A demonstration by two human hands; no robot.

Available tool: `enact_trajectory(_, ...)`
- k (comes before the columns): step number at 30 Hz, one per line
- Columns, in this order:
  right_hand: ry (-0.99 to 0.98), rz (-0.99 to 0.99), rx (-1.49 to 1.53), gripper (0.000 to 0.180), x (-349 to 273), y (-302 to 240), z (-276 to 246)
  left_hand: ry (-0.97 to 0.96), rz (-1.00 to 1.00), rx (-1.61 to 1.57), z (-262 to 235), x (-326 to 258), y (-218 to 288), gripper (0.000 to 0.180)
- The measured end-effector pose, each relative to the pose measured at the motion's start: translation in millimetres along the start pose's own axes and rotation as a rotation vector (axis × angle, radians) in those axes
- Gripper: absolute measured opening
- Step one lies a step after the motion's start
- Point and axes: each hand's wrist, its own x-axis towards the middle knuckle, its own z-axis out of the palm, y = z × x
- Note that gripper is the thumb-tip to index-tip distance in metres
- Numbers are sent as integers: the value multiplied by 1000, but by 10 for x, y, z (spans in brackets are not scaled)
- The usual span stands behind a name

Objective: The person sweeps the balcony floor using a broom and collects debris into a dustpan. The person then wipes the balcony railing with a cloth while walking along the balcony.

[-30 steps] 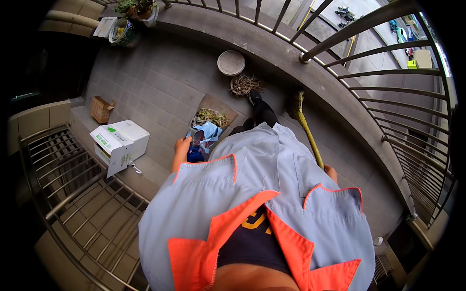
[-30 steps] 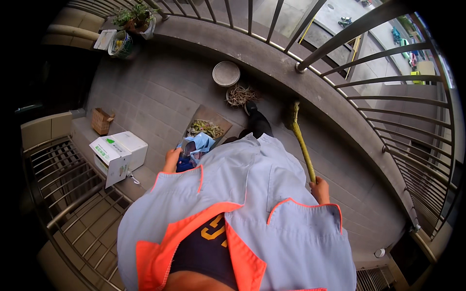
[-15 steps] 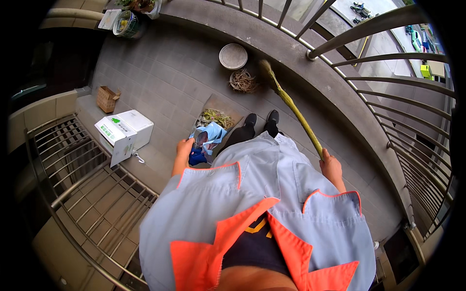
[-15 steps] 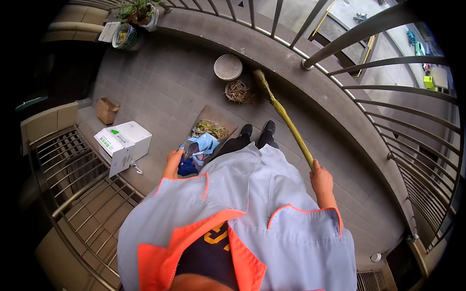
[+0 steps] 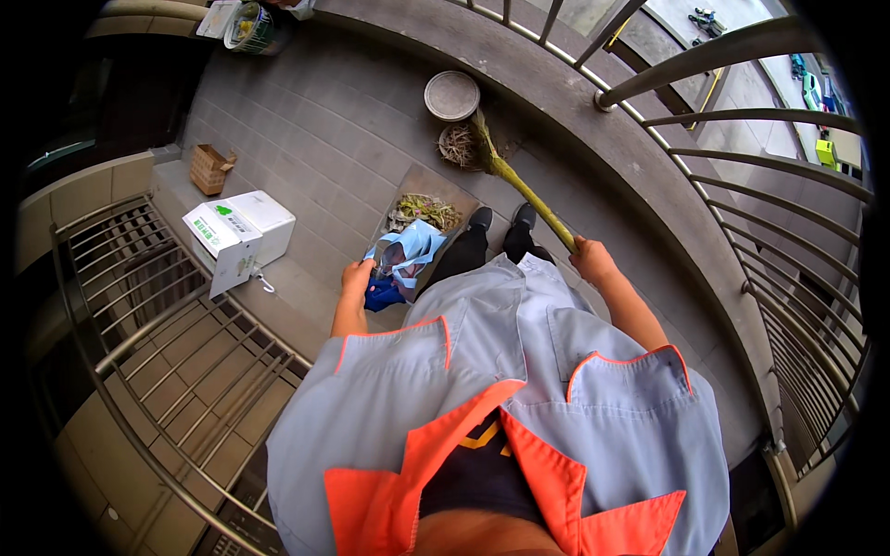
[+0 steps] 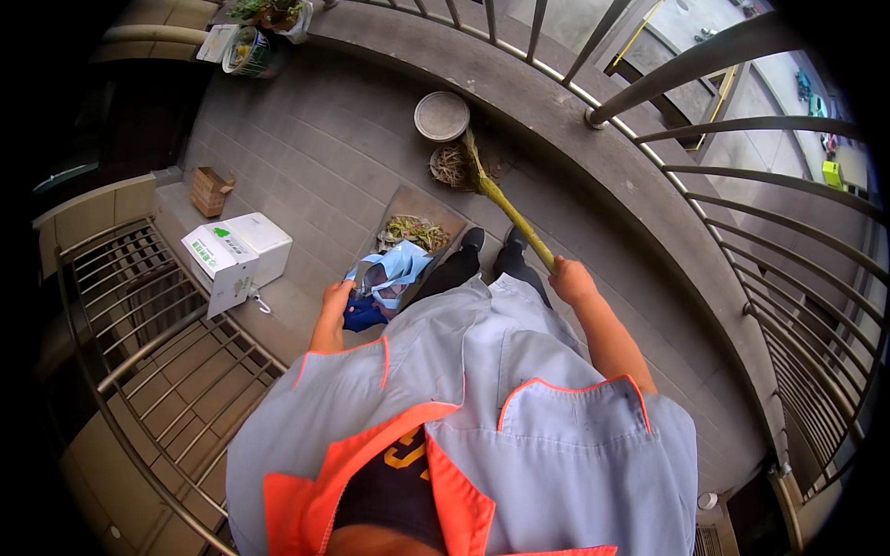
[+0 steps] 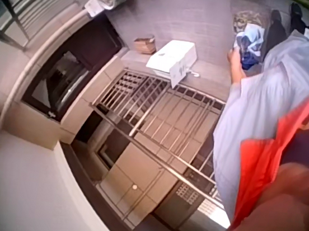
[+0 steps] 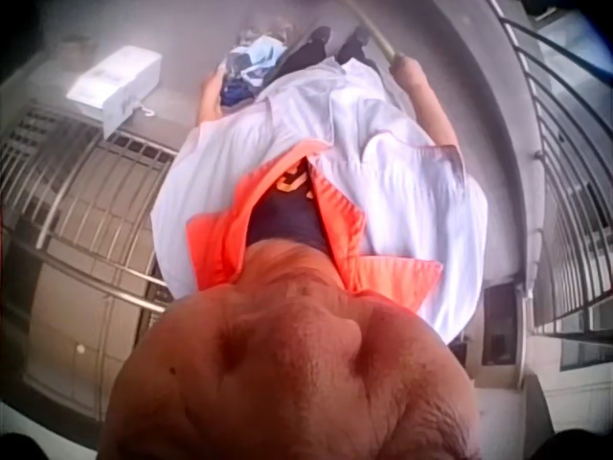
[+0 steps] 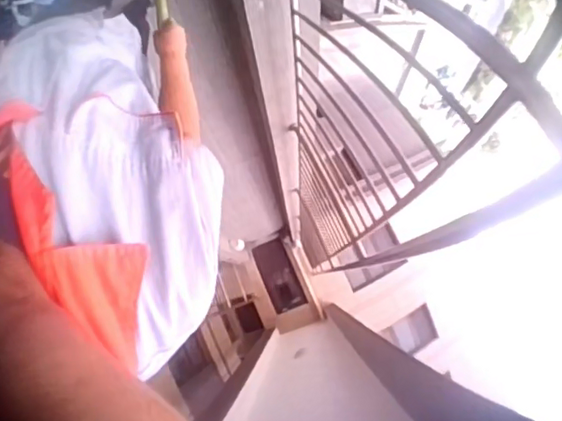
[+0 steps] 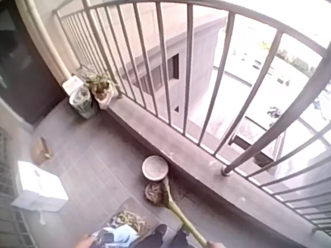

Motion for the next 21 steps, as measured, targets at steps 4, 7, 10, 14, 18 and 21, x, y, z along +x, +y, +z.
enact_trajectory(4, -132, 202, 305, 26, -293, -313, -416, 39, -16, 72, 59, -136, 98, 22)
enact_trajectory(7, -60, 220, 396, 23, -453, -381, -414, 29, -1, 125, 43, -107, 31, 23)
enact_trajectory(10, 15, 156, 399, 23, -219, -338, -388, 39, 8, 149, 35, -102, -3, 25)
enact_trajectory(14, -93, 215, 448, 20, 470, -193, -463, 13, 30, 153, 57, -39, -37, 25)
enact_trajectory(18, -173, 283, 596, 22, 602, 38, -340, 21, 33, 169, 45, -108, 23, 25)
enact_trajectory(21, -104, 263, 737, 21, 101, 9, -182, 20, 13, 179, 11, -116, -2, 25)
